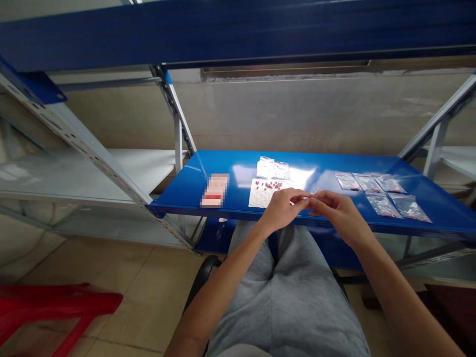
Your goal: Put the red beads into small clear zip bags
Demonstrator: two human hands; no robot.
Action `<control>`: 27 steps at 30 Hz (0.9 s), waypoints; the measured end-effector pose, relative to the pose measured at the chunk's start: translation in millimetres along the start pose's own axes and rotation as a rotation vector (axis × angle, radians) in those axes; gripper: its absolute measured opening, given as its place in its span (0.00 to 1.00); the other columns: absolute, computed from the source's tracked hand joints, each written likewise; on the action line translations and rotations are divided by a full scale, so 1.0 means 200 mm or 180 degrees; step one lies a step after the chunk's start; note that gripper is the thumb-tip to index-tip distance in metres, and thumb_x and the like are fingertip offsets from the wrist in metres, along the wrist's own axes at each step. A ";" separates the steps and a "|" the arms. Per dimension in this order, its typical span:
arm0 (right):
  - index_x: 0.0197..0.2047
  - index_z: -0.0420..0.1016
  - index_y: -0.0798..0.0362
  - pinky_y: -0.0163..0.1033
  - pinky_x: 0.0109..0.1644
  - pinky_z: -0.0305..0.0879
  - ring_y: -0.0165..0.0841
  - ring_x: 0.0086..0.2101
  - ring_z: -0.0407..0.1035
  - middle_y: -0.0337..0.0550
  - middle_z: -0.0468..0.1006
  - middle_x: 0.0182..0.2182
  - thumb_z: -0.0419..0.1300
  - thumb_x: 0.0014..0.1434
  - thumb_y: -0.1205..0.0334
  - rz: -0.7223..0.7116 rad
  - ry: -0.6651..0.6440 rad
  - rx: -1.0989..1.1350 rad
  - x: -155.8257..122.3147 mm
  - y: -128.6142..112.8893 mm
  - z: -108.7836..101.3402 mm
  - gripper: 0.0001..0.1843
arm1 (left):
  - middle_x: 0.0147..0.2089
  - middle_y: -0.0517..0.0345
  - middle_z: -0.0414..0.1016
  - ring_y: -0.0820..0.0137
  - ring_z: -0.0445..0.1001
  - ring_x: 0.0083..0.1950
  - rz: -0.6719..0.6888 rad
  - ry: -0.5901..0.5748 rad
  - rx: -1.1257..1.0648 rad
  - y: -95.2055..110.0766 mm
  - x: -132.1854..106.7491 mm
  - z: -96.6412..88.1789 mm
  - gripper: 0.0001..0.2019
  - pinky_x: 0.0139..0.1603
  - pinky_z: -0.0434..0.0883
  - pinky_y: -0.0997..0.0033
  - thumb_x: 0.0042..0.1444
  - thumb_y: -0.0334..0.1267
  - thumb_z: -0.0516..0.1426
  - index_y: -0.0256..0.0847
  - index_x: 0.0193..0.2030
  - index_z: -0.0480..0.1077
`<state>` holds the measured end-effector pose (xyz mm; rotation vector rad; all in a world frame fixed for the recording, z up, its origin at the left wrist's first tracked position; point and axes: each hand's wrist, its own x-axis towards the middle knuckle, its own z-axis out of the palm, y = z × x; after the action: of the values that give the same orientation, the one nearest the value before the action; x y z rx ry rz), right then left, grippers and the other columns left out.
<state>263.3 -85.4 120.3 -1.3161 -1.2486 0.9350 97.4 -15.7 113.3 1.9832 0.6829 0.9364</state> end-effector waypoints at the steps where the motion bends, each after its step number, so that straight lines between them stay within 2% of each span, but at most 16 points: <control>1: 0.33 0.78 0.51 0.42 0.42 0.77 0.41 0.39 0.79 0.46 0.84 0.34 0.72 0.48 0.36 0.0016 -0.0033 -0.0007 0.00 0.00 -0.01 0.26 | 0.45 0.54 0.84 0.70 0.79 0.42 0.0014 -0.0013 0.0010 0.00 0.00 0.00 0.11 0.44 0.76 0.70 0.63 0.34 0.60 0.42 0.49 0.81; 3: 0.33 0.78 0.51 0.42 0.42 0.77 0.42 0.40 0.79 0.47 0.84 0.34 0.72 0.48 0.35 0.0031 -0.0092 -0.0051 -0.01 0.00 -0.02 0.26 | 0.44 0.54 0.84 0.70 0.79 0.41 0.0018 -0.0042 0.0005 0.00 0.00 0.01 0.10 0.44 0.75 0.70 0.63 0.35 0.61 0.42 0.48 0.82; 8: 0.34 0.79 0.50 0.42 0.43 0.75 0.41 0.40 0.79 0.47 0.84 0.36 0.70 0.51 0.36 -0.0035 -0.0206 -0.0129 -0.01 0.00 -0.04 0.24 | 0.33 0.58 0.81 0.73 0.75 0.34 -0.0086 -0.0169 -0.0130 0.03 0.00 -0.02 0.10 0.39 0.72 0.73 0.62 0.36 0.61 0.41 0.48 0.82; 11: 0.34 0.79 0.50 0.41 0.44 0.74 0.40 0.40 0.79 0.47 0.84 0.36 0.70 0.54 0.39 -0.0054 -0.0334 -0.0115 -0.01 0.01 -0.04 0.22 | 0.30 0.60 0.78 0.74 0.74 0.32 -0.0121 -0.0180 -0.0104 0.03 0.00 -0.03 0.09 0.38 0.72 0.73 0.61 0.36 0.62 0.40 0.46 0.82; 18: 0.35 0.79 0.51 0.41 0.41 0.75 0.40 0.38 0.79 0.46 0.83 0.34 0.69 0.53 0.36 -0.0078 -0.0340 -0.0197 -0.01 0.02 -0.02 0.24 | 0.34 0.57 0.81 0.72 0.78 0.35 -0.0118 -0.0037 0.0037 0.03 -0.02 -0.03 0.05 0.37 0.73 0.75 0.59 0.34 0.63 0.38 0.42 0.79; 24: 0.34 0.76 0.51 0.41 0.38 0.75 0.42 0.38 0.79 0.47 0.83 0.34 0.68 0.54 0.38 -0.0113 -0.0242 -0.0368 0.00 0.07 0.00 0.23 | 0.37 0.55 0.83 0.70 0.80 0.38 0.0082 -0.0270 0.0577 0.06 -0.03 -0.05 0.08 0.41 0.74 0.72 0.60 0.28 0.59 0.39 0.43 0.79; 27: 0.35 0.75 0.50 0.41 0.38 0.75 0.42 0.38 0.79 0.46 0.83 0.34 0.67 0.57 0.39 -0.0125 -0.0179 -0.0485 0.00 0.09 0.00 0.21 | 0.36 0.56 0.83 0.70 0.80 0.37 0.0139 -0.0239 0.0706 0.07 -0.02 -0.06 0.08 0.40 0.74 0.73 0.59 0.28 0.59 0.39 0.43 0.79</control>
<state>265.8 -82.9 102.2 -1.3864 -1.4070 0.8684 86.8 -21.3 127.7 2.2244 0.7298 0.8368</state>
